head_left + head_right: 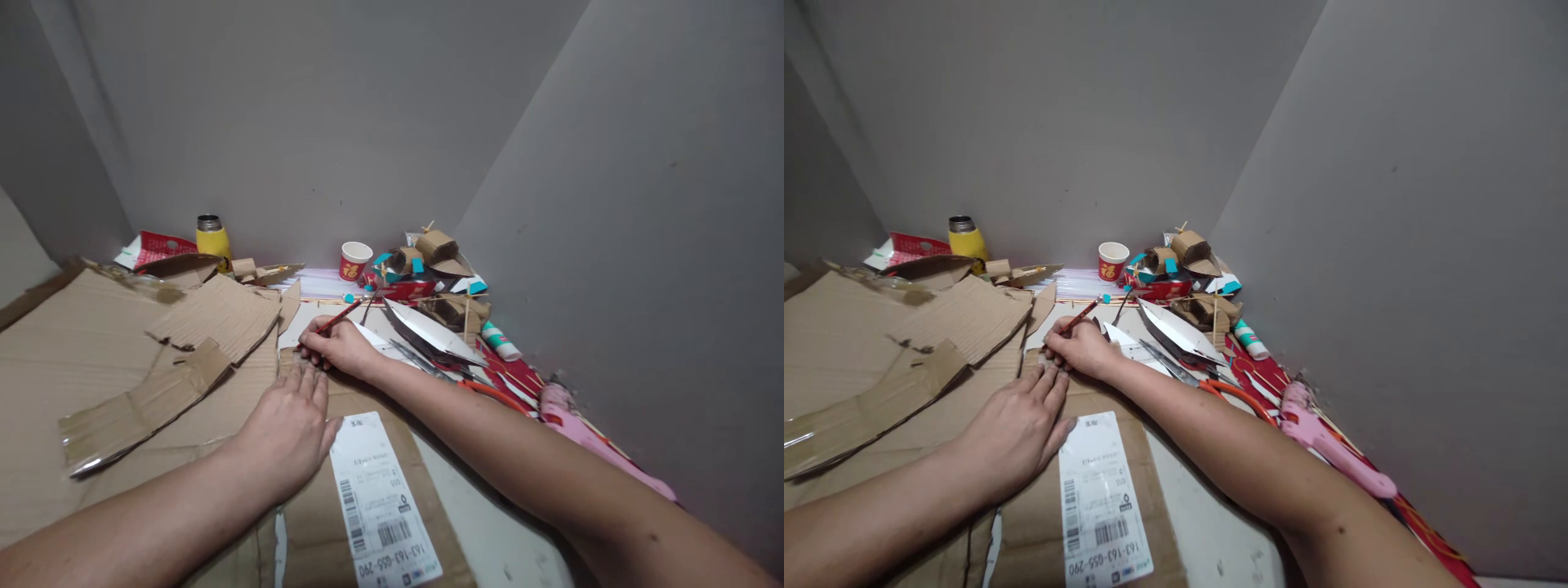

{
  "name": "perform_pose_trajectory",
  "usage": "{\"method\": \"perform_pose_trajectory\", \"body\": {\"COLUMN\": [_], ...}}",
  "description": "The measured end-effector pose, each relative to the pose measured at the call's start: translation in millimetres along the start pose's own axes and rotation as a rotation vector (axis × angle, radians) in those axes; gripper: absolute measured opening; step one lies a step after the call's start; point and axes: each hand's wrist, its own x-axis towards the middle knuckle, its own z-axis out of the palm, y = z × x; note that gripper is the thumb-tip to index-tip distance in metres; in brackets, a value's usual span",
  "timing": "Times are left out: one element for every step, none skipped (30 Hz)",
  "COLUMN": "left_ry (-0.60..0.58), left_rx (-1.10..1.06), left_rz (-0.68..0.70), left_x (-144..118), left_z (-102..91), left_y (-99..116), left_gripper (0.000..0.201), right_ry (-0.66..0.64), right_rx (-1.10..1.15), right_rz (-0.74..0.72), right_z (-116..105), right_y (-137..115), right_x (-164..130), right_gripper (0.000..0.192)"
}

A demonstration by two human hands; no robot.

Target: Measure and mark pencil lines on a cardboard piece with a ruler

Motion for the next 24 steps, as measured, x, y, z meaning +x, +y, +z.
{"method": "perform_pose_trajectory", "body": {"left_ry": [-0.001, -0.002, -0.003, -0.002, -0.001, 0.001, 0.001, 0.000, -0.002, -0.007, -0.013, -0.019, -0.027, -0.034, -0.038, -0.040, -0.037, -0.032, -0.024, -0.017, -0.011, -0.006, -0.001, 0.004], "left_rx": [0.003, 0.004, 0.003, 0.001, -0.002, -0.004, -0.007, -0.009, -0.009, -0.010, -0.011, -0.011, -0.011, -0.009, -0.008, -0.006, -0.004, -0.003, -0.001, 0.000, 0.003, 0.007, 0.013, 0.018], "left_rz": [-0.002, -0.004, -0.004, -0.003, -0.003, -0.003, -0.004, -0.004, -0.004, -0.003, -0.002, -0.003, -0.004, -0.006, -0.007, -0.007, -0.005, -0.004, -0.003, 0.000, 0.005, 0.009, 0.011, 0.014], "left_x": [0, 0, 0, 0, 0, 0, 0, 0, 0, 0, 0, 0, 0, 0, 0, 0, 0, 0, -1, -1, -1, -2, -2, -2], "left_z": [0.0, 0.1, 0.1, 0.2, 0.3, 0.5, 0.6, 0.7, 0.8, 0.8, 0.7, 0.5, 0.2, -0.1, -0.4, -0.5, -0.6, -0.5, -0.4, -0.2, 0.0, 0.2, 0.4, 0.7], "left_y": [0, 0, 0, 0, 0, -1, -1, -1, -1, -1, -1, -1, -1, -1, -1, -2, -2, -2, -2, -2, -3, -3, -3, -3], "left_gripper": [0.057, 0.057, 0.057, 0.057, 0.057, 0.057, 0.058, 0.058, 0.058, 0.058, 0.058, 0.057, 0.057, 0.057, 0.057, 0.056, 0.056, 0.056, 0.056, 0.055, 0.055, 0.055, 0.055, 0.054], "right_ry": [-0.002, -0.003, -0.002, -0.001, -0.002, -0.010, -0.024, -0.040, -0.050, -0.049, -0.037, -0.014, 0.009, 0.028, 0.052, 0.061, 0.075, 0.093, 0.080, 0.103, 0.073, 0.043, 0.017, -0.020], "right_rx": [0.003, 0.006, 0.009, 0.013, 0.016, 0.019, 0.022, 0.027, 0.034, 0.044, 0.059, 0.070, 0.072, 0.066, 0.016, -0.067, -0.182, -0.327, -0.505, -0.678, -0.838, -0.962, -1.045, -1.104], "right_rz": [0.002, 0.003, 0.003, 0.003, 0.002, 0.002, 0.005, 0.007, 0.007, 0.003, -0.004, -0.021, -0.040, -0.063, -0.111, -0.156, -0.209, -0.275, -0.342, -0.407, -0.425, -0.428, -0.431, -0.433], "right_z": [0, 0, 0, 0, 0, 0, -1, -1, -3, -5, -8, -13, -19, -27, -36, -46, -56, -67, -76, -85, -93, -100, -105, -109], "right_y": [0, 1, 2, 2, 3, 3, 3, 2, -1, -5, -11, -17, -25, -31, -37, -41, -43, -42, -38, -33, -25, -18, -10, -3], "right_x": [0, 0, 0, 0, 1, 1, 2, 2, 2, 1, 0, -2, -5, -10, -16, -22, -30, -39, -48, -56, -64, -70, -75, -78], "right_gripper": [0.014, 0.014, 0.014, 0.014, 0.014, 0.014, 0.014, 0.014, 0.014, 0.012, 0.010, 0.009, 0.011, 0.014, 0.018, 0.020, 0.020, 0.019, 0.019, 0.020, 0.024, 0.029, 0.033, 0.037]}}
